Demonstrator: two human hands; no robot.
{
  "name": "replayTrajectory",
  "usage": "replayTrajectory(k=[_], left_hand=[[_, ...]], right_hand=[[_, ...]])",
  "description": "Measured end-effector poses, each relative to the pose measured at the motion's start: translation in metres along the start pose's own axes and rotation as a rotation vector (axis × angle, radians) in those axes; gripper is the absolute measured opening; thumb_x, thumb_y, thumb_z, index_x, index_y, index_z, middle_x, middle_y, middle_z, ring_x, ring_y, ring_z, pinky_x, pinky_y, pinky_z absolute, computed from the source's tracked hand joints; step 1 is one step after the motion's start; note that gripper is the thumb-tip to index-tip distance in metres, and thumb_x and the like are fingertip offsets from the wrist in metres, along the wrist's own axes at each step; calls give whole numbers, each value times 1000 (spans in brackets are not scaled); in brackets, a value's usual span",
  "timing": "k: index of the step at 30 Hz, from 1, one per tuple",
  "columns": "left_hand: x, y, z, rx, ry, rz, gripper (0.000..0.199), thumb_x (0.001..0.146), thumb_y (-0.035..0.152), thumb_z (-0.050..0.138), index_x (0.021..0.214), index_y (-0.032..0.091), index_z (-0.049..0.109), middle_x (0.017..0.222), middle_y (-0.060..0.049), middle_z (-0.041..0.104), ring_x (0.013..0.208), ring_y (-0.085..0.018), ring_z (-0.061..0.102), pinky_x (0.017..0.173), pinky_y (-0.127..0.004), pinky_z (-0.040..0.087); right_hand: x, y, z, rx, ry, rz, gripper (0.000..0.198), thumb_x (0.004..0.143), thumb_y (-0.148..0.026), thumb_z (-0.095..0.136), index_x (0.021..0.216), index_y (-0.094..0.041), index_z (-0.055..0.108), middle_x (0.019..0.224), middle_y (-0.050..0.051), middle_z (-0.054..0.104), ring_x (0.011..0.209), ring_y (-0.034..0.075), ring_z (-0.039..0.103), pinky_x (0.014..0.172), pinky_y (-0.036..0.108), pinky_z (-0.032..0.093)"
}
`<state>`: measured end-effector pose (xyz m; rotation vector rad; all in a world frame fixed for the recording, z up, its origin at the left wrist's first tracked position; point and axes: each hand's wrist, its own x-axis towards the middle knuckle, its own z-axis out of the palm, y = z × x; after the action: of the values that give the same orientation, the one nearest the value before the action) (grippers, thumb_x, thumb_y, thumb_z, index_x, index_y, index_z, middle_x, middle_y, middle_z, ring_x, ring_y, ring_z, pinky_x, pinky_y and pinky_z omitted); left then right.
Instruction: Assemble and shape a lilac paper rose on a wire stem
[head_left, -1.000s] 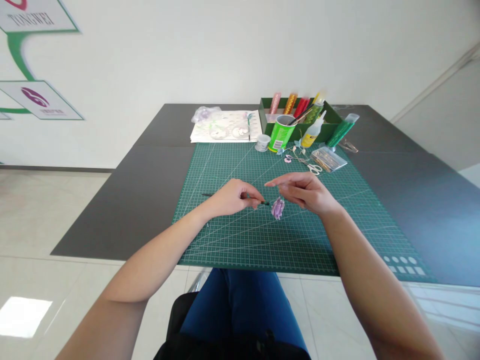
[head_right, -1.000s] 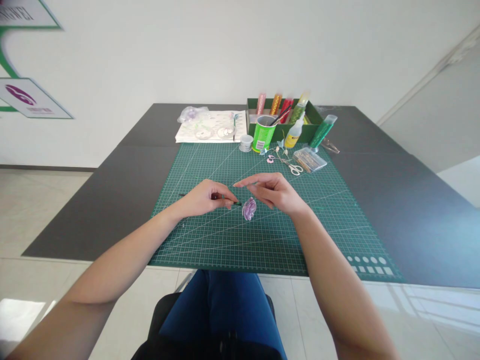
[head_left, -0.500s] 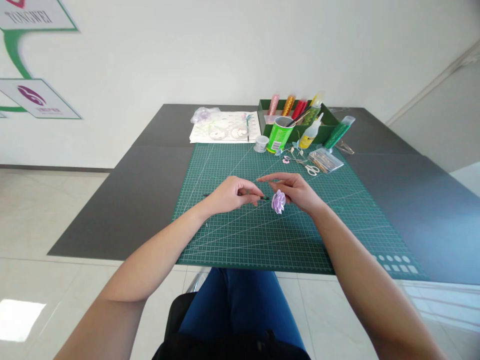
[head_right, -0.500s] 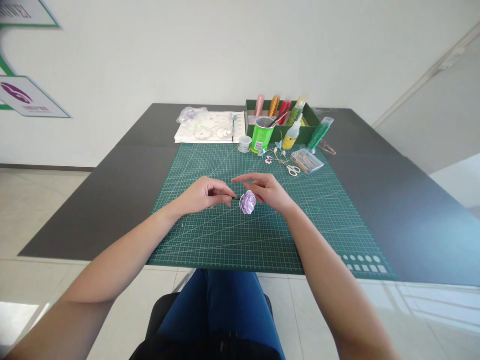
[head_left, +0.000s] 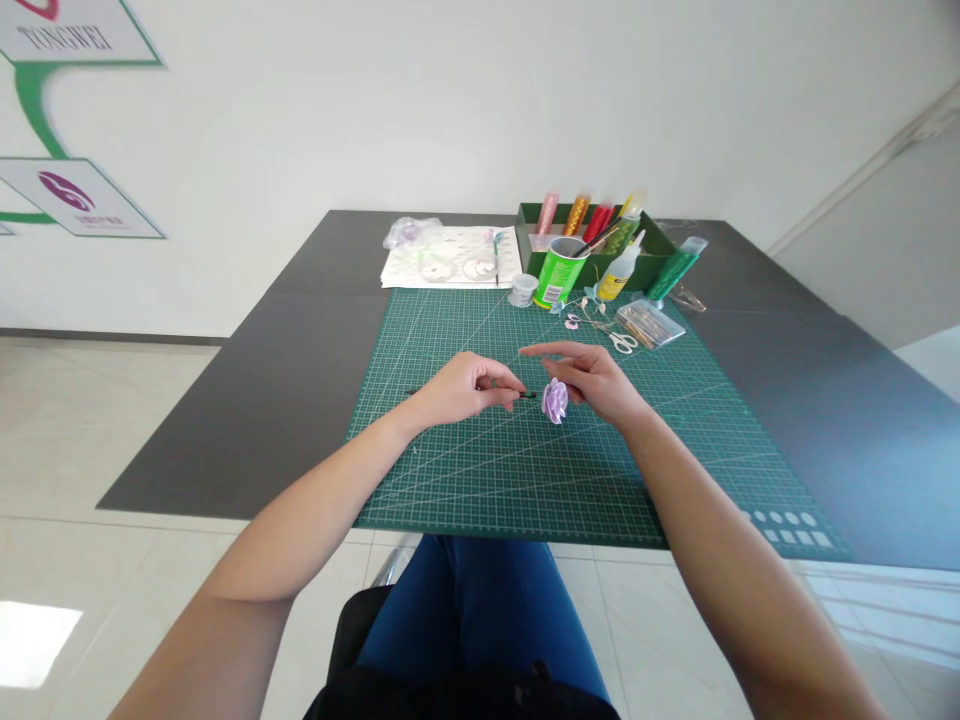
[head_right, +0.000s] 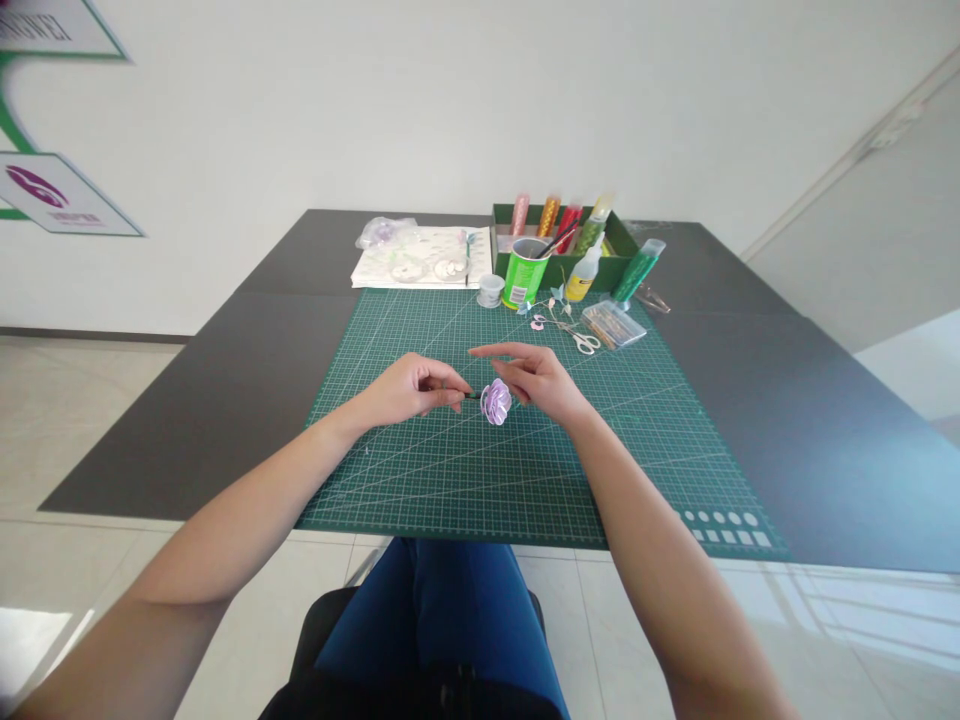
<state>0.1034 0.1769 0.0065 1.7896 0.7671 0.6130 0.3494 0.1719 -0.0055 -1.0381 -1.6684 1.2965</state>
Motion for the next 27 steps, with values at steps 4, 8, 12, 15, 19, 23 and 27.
replayTrajectory(k=[4,8,12,15,19,23,27], left_hand=[[-2,4,2,53,-2,-14,14,91,21,72,99,16,82,78,-3,80,49,-7,53,54,-22,42],[-2,6,2,97,-2,-5,13,92,20,72,97,16,83,76,-1,79,49,-7,50,54,-23,39],[-2,7,3,108,-2,6,12,92,20,72,97,17,83,76,-1,79,51,-8,54,56,-24,42],[-3,7,2,94,3,12,13,92,21,72,98,18,83,77,-2,80,52,-9,56,56,-23,42],[-3,7,1,75,24,26,14,91,21,72,99,17,83,79,-3,81,51,-8,55,54,-22,42],[-3,5,0,70,50,31,14,90,22,73,98,17,83,78,-3,81,49,-8,54,52,-22,42],[-2,5,1,70,65,39,14,90,22,72,98,17,83,77,-3,81,48,-8,54,50,-21,40]], right_hand=[[-3,3,-2,83,-2,-70,34,98,-31,67,127,-18,79,45,-10,41,41,9,29,45,26,20],[-5,7,-2,159,-1,-124,32,97,-32,68,124,-20,79,45,-10,39,41,9,27,48,27,21],[-4,7,-2,154,5,-125,32,96,-33,68,124,-20,79,45,-10,40,41,10,27,49,29,21],[-1,4,0,106,27,-95,32,95,-31,67,122,-19,80,45,-9,40,42,10,28,48,28,20],[1,1,1,-11,58,-24,31,96,-32,66,119,-19,81,45,-7,41,42,11,30,46,27,20],[2,1,1,-73,56,34,33,96,-35,65,119,-18,81,46,-6,44,42,11,32,44,27,21],[3,5,2,-79,36,74,35,95,-37,65,118,-17,81,49,-5,50,43,10,36,43,25,24]])
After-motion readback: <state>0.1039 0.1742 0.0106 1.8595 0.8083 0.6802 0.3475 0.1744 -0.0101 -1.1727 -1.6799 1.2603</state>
